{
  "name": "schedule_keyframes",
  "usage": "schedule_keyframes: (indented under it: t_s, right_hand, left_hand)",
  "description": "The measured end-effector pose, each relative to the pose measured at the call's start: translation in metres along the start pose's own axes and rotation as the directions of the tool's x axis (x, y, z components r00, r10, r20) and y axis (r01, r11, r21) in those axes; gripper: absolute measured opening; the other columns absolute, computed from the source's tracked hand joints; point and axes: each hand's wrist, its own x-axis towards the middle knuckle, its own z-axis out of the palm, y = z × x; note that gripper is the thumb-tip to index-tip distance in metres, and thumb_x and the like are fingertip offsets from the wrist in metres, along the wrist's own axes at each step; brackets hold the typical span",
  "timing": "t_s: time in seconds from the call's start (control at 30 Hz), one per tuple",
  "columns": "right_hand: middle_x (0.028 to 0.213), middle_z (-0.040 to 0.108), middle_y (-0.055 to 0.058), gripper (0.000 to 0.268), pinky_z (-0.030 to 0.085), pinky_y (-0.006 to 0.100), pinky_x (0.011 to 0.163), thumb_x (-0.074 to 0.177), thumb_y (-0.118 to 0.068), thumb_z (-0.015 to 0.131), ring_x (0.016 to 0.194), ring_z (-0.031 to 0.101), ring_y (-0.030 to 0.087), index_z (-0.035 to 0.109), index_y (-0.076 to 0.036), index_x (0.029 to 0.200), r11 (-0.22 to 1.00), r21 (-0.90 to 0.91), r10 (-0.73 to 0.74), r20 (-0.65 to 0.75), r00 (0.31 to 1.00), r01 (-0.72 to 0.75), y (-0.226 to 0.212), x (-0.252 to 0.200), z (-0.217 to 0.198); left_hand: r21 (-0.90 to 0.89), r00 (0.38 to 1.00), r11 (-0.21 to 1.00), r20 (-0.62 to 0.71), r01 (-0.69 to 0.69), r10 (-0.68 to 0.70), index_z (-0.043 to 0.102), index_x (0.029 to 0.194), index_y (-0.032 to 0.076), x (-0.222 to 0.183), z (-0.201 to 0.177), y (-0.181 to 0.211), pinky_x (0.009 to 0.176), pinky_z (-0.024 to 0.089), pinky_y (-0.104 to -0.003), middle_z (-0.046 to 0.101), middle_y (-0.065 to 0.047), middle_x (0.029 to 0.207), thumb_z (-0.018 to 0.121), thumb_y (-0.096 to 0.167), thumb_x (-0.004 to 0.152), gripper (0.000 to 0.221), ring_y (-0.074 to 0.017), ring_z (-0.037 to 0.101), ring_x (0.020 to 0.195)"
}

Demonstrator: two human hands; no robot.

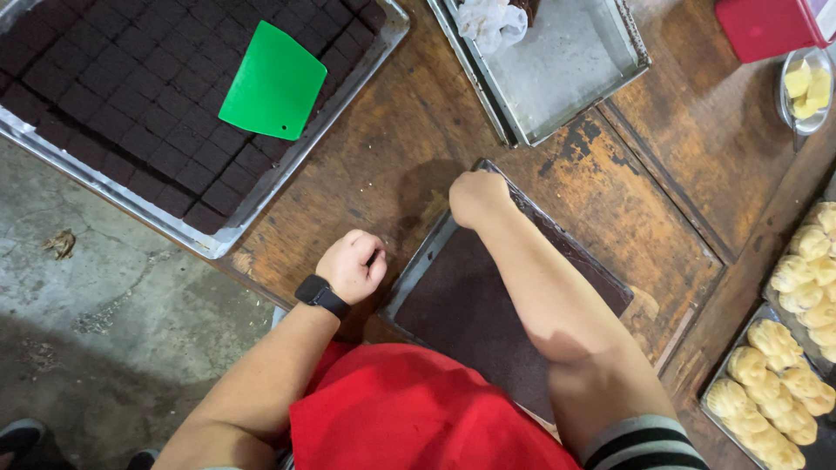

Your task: The person prepares brownies by lifting a metal tray off a stack, peeling a layer of brownies from a backing sheet onto the tray, and then using a green scraper to slice the large brownie sheet into smaller rectangular pieces.

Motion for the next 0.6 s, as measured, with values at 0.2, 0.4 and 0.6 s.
schedule_keyframes:
  t_s: [0.2, 0.4, 0.6]
  right_hand:
    - [0.122, 0.073, 0.02, 0.031, 0.058, 0.043, 0.09, 0.099, -0.023, 0.06, 0.112, 0.072, 0.033, 0.074, 0.0, 0.115, 0.989, 0.12, 0.079, 0.079, 0.994, -0.088, 0.028, 0.012, 0.004]
    - [0.121, 0.069, 0.015, 0.035, 0.054, 0.04, 0.092, 0.1, -0.026, 0.061, 0.104, 0.068, 0.026, 0.065, -0.005, 0.128, 0.612, 0.753, 0.503, -0.135, 0.854, -0.241, 0.074, -0.006, 0.01]
    - [0.109, 0.072, 0.01, 0.025, 0.062, 0.029, 0.076, 0.103, -0.015, 0.055, 0.079, 0.069, 0.016, 0.066, -0.004, 0.122, 0.038, 0.997, 0.796, 0.01, 0.605, -0.067, 0.094, -0.036, -0.004]
  left_hand:
    - [0.011, 1.0, 1.0, 0.011, 0.014, -0.014, 0.066, 0.086, 0.009, 0.0, -0.001, 0.002, 0.071, 0.055, -0.044, 0.065, -0.013, 0.085, 0.068, 0.011, 0.084, 0.004, -0.0356, 0.066, 0.081]
    - [0.018, 0.999, 1.0, 0.035, 0.023, -0.023, 0.066, 0.087, 0.008, 0.001, -0.001, 0.001, 0.071, 0.055, -0.045, 0.065, -0.015, 0.085, 0.068, 0.012, 0.084, 0.006, -0.037, 0.065, 0.082]
    - [0.023, 0.998, 0.999, 0.048, 0.035, -0.036, 0.066, 0.087, 0.007, 0.001, -0.001, 0.002, 0.072, 0.055, -0.045, 0.066, -0.015, 0.086, 0.068, 0.012, 0.085, 0.006, -0.0371, 0.066, 0.082]
